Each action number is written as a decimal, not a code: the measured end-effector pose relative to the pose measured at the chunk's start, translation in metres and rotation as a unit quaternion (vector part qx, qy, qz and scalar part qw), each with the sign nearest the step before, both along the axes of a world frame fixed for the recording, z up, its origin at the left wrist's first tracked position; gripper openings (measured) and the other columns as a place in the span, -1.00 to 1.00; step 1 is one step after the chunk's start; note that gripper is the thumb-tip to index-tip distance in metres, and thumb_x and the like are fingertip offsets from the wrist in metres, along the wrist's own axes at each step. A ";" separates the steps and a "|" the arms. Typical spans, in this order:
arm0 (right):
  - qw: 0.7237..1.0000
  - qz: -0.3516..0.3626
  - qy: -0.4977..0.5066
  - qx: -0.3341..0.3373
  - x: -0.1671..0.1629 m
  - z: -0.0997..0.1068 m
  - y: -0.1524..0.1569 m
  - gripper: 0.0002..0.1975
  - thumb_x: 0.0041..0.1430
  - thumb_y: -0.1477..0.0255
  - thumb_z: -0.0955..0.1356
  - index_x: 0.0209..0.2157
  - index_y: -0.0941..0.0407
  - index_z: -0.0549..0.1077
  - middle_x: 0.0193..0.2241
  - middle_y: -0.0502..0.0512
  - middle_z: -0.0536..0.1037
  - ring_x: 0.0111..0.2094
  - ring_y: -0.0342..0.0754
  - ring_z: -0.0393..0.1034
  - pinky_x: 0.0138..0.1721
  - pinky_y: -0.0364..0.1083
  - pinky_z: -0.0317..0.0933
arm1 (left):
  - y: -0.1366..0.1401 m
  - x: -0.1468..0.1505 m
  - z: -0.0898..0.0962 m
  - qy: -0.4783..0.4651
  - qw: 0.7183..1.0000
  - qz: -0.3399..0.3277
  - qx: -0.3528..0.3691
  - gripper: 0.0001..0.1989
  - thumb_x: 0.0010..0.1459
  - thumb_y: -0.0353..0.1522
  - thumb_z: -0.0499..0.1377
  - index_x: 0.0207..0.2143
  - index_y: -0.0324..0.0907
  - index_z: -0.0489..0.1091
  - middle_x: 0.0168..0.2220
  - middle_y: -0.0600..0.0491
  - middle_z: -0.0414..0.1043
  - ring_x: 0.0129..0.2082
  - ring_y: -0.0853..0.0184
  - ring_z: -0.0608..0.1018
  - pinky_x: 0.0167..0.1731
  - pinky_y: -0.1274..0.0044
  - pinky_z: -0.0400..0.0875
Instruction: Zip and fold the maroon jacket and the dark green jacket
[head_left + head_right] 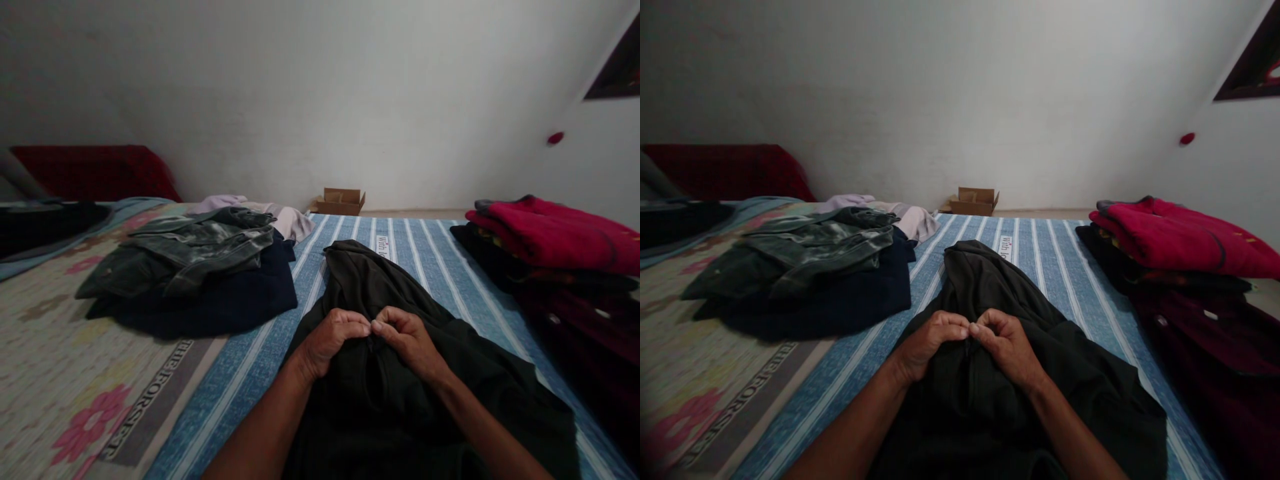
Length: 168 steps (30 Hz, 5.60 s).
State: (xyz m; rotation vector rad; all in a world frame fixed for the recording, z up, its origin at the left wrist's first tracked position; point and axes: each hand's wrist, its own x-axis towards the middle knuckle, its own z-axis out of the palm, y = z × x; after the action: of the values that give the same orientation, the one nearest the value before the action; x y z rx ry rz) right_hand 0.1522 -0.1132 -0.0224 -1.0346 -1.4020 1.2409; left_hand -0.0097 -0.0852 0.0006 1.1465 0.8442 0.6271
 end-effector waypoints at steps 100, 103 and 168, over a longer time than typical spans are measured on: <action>0.775 0.138 -0.542 0.294 0.001 0.050 -0.011 -0.76 0.11 0.57 0.18 -0.19 0.17 0.35 -0.53 0.02 0.47 -0.54 -0.16 0.30 -0.51 -0.15 -0.10 | -0.005 0.007 -0.002 0.075 0.990 0.116 0.028 -0.91 -0.28 -0.42 0.12 -0.75 -0.22 0.28 -0.69 0.17 0.25 -0.64 0.46 0.28 -0.61 0.60 0.11; 0.787 0.152 -0.527 0.282 0.003 0.051 -0.010 -0.76 0.10 0.57 0.18 -0.20 0.16 0.36 -0.55 0.02 0.46 -0.56 -0.18 0.27 -0.52 -0.16 -0.10 | -0.006 0.009 -0.002 0.074 0.990 0.116 0.021 -0.91 -0.30 -0.42 0.12 -0.76 -0.22 0.27 -0.70 0.19 0.22 -0.65 0.48 0.25 -0.62 0.61 0.09; 0.748 -0.198 -0.632 -0.038 0.022 0.009 -0.070 -0.70 0.14 0.51 0.20 -0.07 0.18 0.26 -0.29 0.21 0.50 -0.40 0.04 0.46 -0.50 -0.12 0.09 | -0.021 0.052 0.115 -0.181 0.910 0.348 0.135 -0.83 -0.28 -0.33 0.29 -0.61 -0.25 0.40 -0.59 0.15 0.41 -0.56 0.42 0.44 -0.45 0.57 0.32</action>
State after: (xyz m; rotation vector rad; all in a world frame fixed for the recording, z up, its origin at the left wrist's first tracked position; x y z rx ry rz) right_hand 0.1745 -0.1834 -0.0134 -2.3055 -1.8844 0.1187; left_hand 0.0423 -0.1067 0.1154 0.9071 0.8517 1.5397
